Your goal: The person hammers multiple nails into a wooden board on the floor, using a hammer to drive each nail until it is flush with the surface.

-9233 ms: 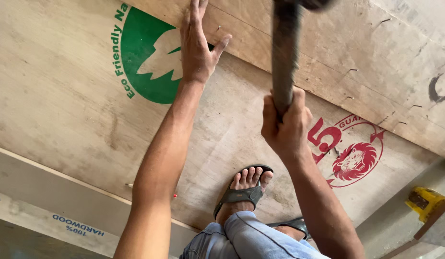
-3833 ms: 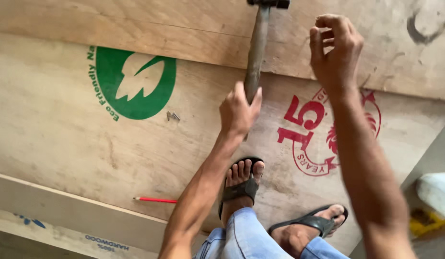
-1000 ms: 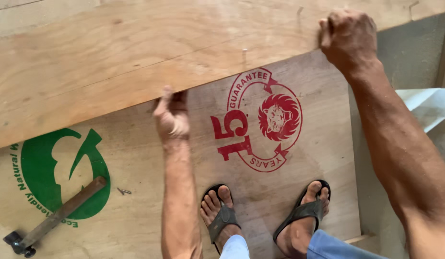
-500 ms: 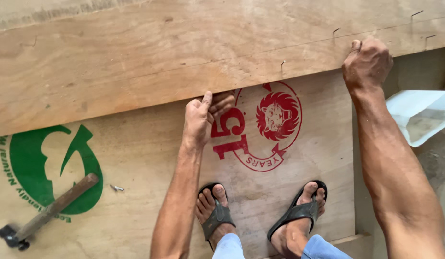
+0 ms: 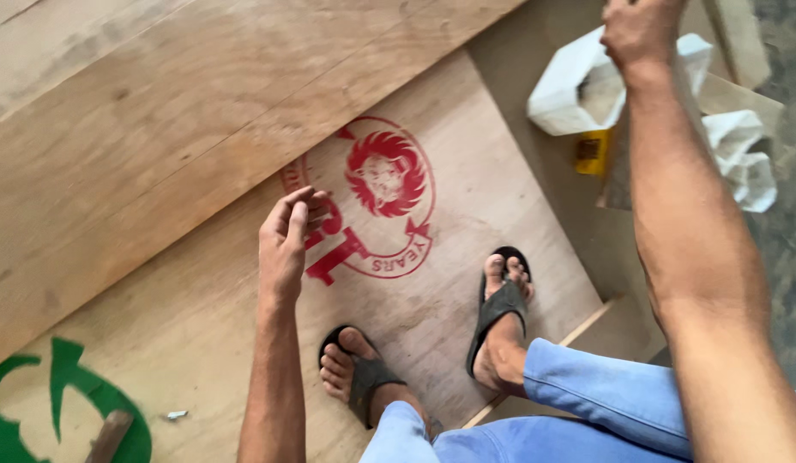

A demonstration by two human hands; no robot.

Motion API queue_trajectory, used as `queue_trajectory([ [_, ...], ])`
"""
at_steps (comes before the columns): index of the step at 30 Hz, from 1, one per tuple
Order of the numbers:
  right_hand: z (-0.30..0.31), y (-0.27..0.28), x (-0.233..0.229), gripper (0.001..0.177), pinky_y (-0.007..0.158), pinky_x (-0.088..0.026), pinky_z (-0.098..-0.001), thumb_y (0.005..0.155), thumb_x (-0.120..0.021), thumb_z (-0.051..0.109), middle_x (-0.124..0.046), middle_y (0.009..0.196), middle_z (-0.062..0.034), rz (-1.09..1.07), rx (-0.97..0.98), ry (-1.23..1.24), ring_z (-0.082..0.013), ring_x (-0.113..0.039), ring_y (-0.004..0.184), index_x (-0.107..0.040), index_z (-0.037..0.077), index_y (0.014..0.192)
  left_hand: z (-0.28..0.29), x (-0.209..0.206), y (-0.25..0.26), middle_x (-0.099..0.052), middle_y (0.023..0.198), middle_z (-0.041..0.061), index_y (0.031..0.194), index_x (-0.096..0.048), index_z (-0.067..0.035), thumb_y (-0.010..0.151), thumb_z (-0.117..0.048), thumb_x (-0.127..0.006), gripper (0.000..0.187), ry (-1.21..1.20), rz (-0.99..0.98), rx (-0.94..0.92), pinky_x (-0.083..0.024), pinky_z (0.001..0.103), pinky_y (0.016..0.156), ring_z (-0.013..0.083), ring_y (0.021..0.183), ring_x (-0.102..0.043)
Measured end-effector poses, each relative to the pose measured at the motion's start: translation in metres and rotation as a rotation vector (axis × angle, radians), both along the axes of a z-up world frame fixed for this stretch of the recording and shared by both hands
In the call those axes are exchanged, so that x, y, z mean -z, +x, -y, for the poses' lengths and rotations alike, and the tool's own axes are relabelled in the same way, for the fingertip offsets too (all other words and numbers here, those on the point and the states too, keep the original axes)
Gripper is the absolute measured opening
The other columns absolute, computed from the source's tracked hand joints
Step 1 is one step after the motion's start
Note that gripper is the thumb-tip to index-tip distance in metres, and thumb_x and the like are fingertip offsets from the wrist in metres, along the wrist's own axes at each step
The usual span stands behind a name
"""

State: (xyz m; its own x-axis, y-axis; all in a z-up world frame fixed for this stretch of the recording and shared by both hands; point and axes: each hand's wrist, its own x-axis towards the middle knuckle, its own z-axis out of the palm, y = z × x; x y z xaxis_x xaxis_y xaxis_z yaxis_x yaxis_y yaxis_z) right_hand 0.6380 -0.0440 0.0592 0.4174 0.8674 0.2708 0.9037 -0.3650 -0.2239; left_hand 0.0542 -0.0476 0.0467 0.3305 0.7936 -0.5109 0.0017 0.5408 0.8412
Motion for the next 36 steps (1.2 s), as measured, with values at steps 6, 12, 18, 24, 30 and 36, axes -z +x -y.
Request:
queue_trajectory([
  [6, 0.049, 0.02, 0.009, 0.017, 0.071, -0.057, -0.047, 0.095, -0.063, 0.012, -0.069, 0.084, -0.0196, 0.0, 0.128, -0.393, -0.0361, -0.071, 0.079, -0.069, -0.003, 0.09, 0.016, 0.006, 0.025, -0.072, 0.126, 0.009, 0.135, -0.062, -0.001, 0.108, -0.016, -0.05, 0.033, 0.073, 0.122, 0.174, -0.054, 0.031, 0.097, 0.0176, 0.114, -0.069],
  [12, 0.012, -0.015, 0.062, 0.015, 0.071, -0.057, -0.0462, 0.092, -0.065, 0.01, -0.07, 0.086, -0.022, -0.023, 0.058, -0.626, -0.0362, -0.071, 0.08, -0.071, -0.004, 0.092, 0.038, 0.013, 0.028, -0.071, 0.125, 0.009, 0.134, -0.061, 0.001, 0.107, -0.012, -0.051, 0.031, 0.114, 0.108, 0.181, -0.053, 0.031, 0.1, 0.0178, 0.115, -0.068],
  [18, -0.011, -0.041, 0.08, 0.013, 0.072, -0.058, -0.0453, 0.09, -0.068, 0.007, -0.071, 0.087, -0.0243, -0.04, -0.044, -0.685, -0.0364, -0.072, 0.081, -0.072, -0.005, 0.093, 0.043, 0.012, 0.027, -0.07, 0.128, 0.009, 0.136, -0.059, 0.0, 0.107, -0.012, -0.05, 0.032, 0.018, 0.114, 0.078, -0.054, 0.031, 0.1, 0.0175, 0.117, -0.068],
  [24, 0.04, -0.003, 0.057, 0.013, 0.072, -0.058, -0.0445, 0.087, -0.07, 0.005, -0.071, 0.089, -0.0267, -0.018, 0.045, -0.724, -0.0366, -0.073, 0.082, -0.074, -0.005, 0.095, 0.046, 0.008, 0.024, -0.07, 0.126, 0.011, 0.135, -0.06, 0.001, 0.109, -0.012, -0.049, 0.032, 0.137, 0.079, 0.086, -0.054, 0.033, 0.102, 0.0199, 0.116, -0.068],
  [30, 0.067, -0.006, 0.026, 0.013, 0.071, -0.058, -0.0432, 0.084, -0.073, 0.002, -0.072, 0.088, -0.027, -0.134, -0.018, -0.511, -0.0352, -0.074, 0.079, -0.076, -0.005, 0.095, 0.037, 0.002, 0.02, -0.071, 0.124, 0.011, 0.134, -0.061, 0.001, 0.109, -0.012, -0.048, 0.031, 0.141, 0.046, 0.083, -0.054, 0.033, 0.102, 0.0194, 0.115, -0.068],
  [36, 0.084, -0.017, -0.028, 0.021, 0.064, -0.055, -0.0389, 0.092, -0.074, -0.003, -0.078, 0.098, -0.0155, -0.567, 0.219, -0.429, -0.0242, -0.07, 0.076, -0.081, 0.007, 0.108, 0.037, 0.01, 0.028, -0.074, 0.12, 0.009, 0.132, -0.063, 0.001, 0.108, -0.013, -0.049, 0.031, 0.107, -0.037, 0.048, -0.055, 0.032, 0.097, 0.0185, 0.111, -0.07],
])
